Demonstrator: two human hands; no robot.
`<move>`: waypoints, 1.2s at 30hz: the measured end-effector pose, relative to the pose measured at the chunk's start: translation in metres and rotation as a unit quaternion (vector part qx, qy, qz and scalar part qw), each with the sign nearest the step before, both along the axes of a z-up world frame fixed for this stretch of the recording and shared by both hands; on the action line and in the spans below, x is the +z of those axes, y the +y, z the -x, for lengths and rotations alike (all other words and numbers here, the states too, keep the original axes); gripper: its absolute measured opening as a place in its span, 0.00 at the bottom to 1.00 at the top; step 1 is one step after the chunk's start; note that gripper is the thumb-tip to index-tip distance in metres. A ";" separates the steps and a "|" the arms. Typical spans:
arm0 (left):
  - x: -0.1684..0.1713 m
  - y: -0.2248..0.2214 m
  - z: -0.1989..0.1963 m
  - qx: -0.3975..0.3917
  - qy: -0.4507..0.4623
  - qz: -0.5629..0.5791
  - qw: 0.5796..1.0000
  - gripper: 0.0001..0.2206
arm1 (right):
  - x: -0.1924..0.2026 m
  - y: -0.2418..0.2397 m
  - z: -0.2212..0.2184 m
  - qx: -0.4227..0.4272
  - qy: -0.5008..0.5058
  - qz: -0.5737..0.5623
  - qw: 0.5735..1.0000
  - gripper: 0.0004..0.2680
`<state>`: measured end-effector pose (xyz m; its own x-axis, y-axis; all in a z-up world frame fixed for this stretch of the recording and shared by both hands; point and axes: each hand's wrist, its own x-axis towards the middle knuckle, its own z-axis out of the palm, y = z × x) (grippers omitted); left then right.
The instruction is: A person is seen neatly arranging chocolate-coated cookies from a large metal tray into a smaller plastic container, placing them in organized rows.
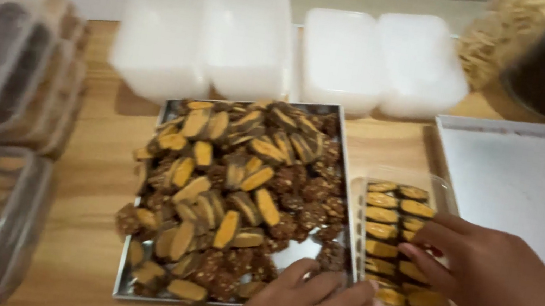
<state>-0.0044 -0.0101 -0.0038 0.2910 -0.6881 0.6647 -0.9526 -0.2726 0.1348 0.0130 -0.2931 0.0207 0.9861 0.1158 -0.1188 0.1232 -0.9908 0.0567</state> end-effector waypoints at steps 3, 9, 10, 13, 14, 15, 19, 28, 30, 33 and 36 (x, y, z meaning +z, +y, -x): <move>0.006 0.012 -0.011 0.027 0.012 -0.077 0.997 0.32 | -0.011 -0.003 0.004 0.017 -0.066 -0.013 0.998 0.07; 0.067 0.064 -0.043 0.208 0.139 -0.133 0.959 0.17 | -0.022 -0.008 0.003 0.059 -0.143 -0.068 0.986 0.06; 0.073 0.075 -0.048 0.214 0.139 -0.135 0.958 0.17 | -0.026 -0.012 0.001 0.063 -0.143 -0.072 0.985 0.06; 0.094 0.106 -0.058 0.319 0.148 -0.234 0.906 0.19 | -0.035 -0.020 -0.003 0.060 -0.079 -0.090 0.991 0.07; 0.105 0.114 -0.057 0.322 0.214 -0.248 0.888 0.21 | -0.036 -0.018 -0.003 0.064 -0.100 -0.163 0.979 0.06; 0.116 0.121 -0.056 0.324 0.279 -0.259 0.866 0.22 | -0.038 -0.017 -0.003 0.068 -0.121 -0.235 0.962 0.05; 0.119 0.133 -0.057 0.328 0.343 -0.294 0.830 0.27 | -0.052 -0.022 -0.006 0.054 -0.111 -0.214 0.969 0.06; 0.096 0.118 -0.063 0.334 0.263 -0.414 0.805 0.18 | -0.056 -0.025 -0.008 0.062 -0.126 -0.203 0.969 0.06; 0.098 0.116 -0.062 0.317 0.293 -0.393 0.812 0.09 | -0.053 -0.022 -0.009 0.100 -0.150 -0.251 0.951 0.05; 0.115 0.110 -0.059 0.325 0.339 -0.412 0.781 0.11 | -0.053 -0.024 -0.009 0.099 -0.140 -0.234 0.957 0.05; 0.101 0.117 -0.063 0.333 0.310 -0.416 0.788 0.14 | -0.047 -0.020 -0.007 0.077 -0.126 -0.210 0.966 0.05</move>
